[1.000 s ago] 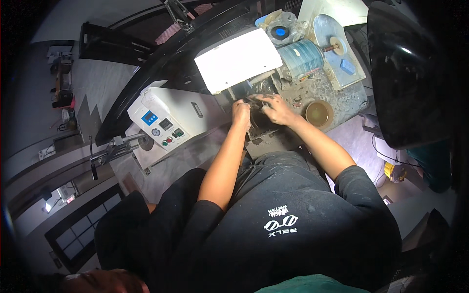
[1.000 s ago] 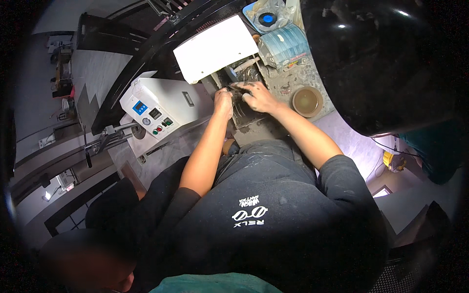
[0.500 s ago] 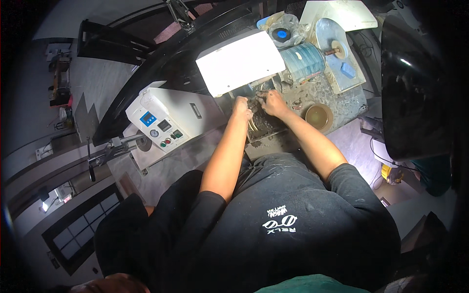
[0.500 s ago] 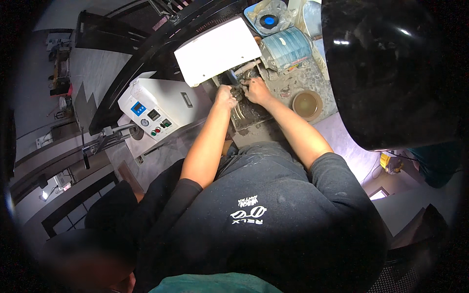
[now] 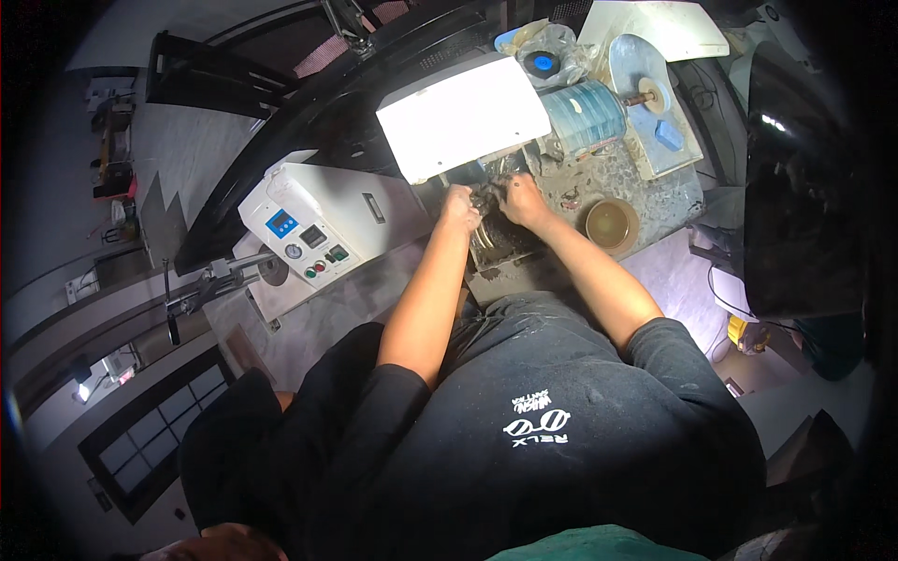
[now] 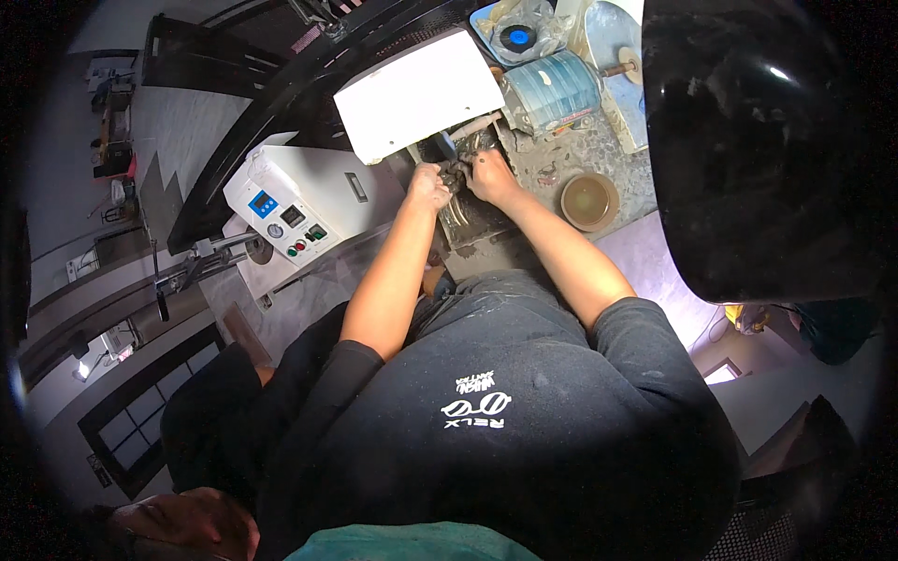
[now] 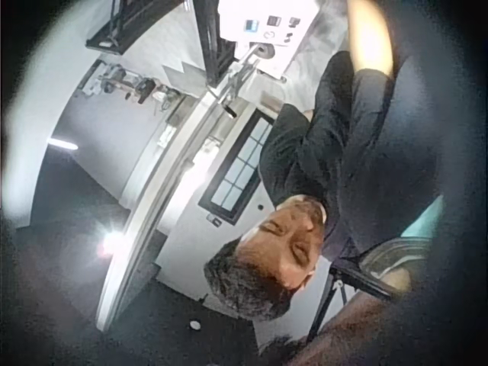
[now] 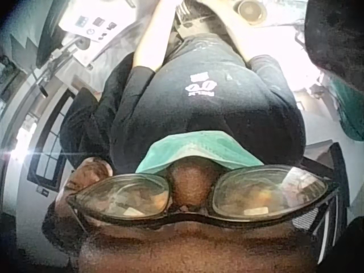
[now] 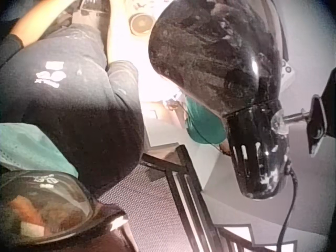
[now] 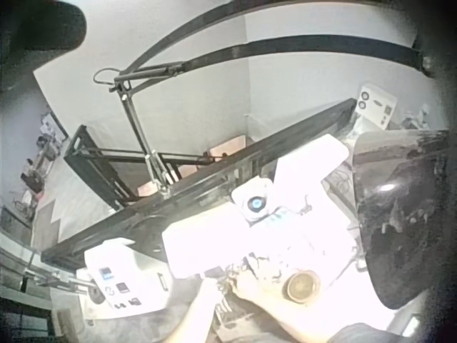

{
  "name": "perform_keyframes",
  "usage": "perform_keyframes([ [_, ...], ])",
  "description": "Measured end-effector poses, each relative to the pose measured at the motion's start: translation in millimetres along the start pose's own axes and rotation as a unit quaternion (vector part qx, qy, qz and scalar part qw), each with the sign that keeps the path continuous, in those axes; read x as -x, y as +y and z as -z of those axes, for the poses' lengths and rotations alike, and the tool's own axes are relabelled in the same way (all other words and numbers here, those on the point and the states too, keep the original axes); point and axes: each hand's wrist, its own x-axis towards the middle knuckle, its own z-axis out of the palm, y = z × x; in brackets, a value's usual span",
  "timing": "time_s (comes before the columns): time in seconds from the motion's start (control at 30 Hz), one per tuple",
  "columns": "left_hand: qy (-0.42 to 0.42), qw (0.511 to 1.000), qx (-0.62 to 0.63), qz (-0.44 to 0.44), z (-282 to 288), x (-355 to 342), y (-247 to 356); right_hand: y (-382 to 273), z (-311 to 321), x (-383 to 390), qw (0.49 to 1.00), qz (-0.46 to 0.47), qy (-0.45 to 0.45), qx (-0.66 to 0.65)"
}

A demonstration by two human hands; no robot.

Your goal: The person polishes dentures by applying compound and holding the dental prosthetics against a rotating polishing wheel by hand.

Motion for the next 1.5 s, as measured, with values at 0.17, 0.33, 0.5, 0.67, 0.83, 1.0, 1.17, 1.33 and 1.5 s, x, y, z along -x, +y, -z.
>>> perform_keyframes([
  [0.17, 0.014, 1.0, 0.001, -0.024, 32, -35, 3, -22, 2, -3, 0.997, -0.002, 0.04, -0.073],
  [0.33, 0.014, 0.998, -0.042, -0.051, 29, -37, -15, -10, 3, 7, 0.995, 0.031, 0.09, -0.031],
  [0.5, 0.075, 0.997, -0.021, -0.013, 27, -34, -13, -15, 3, -2, 0.999, -0.017, 0.049, -0.011],
  [0.67, -0.059, 0.996, -0.021, -0.062, 6, 63, -5, -7, 15, 15, 0.997, 0.023, 0.034, -0.072],
  [0.83, -0.115, 0.978, -0.043, -0.17, 29, 46, -28, -21, 18, 26, 0.992, 0.066, 0.042, -0.102],
  [1.0, -0.086, 0.948, -0.155, -0.266, 39, 36, -30, -26, 18, 22, 0.993, 0.007, -0.017, -0.119],
  [1.17, -0.026, 0.919, -0.215, -0.329, 38, 36, -20, -11, -9, 15, 0.998, -0.011, -0.048, 0.025],
  [1.33, -0.038, 0.932, -0.188, -0.309, 29, 59, -13, -26, -23, 41, 0.931, 0.103, -0.282, 0.209],
  [1.5, -0.064, 0.921, -0.198, -0.33, 38, 54, -14, -33, -22, 71, 0.947, 0.093, -0.282, 0.12],
])
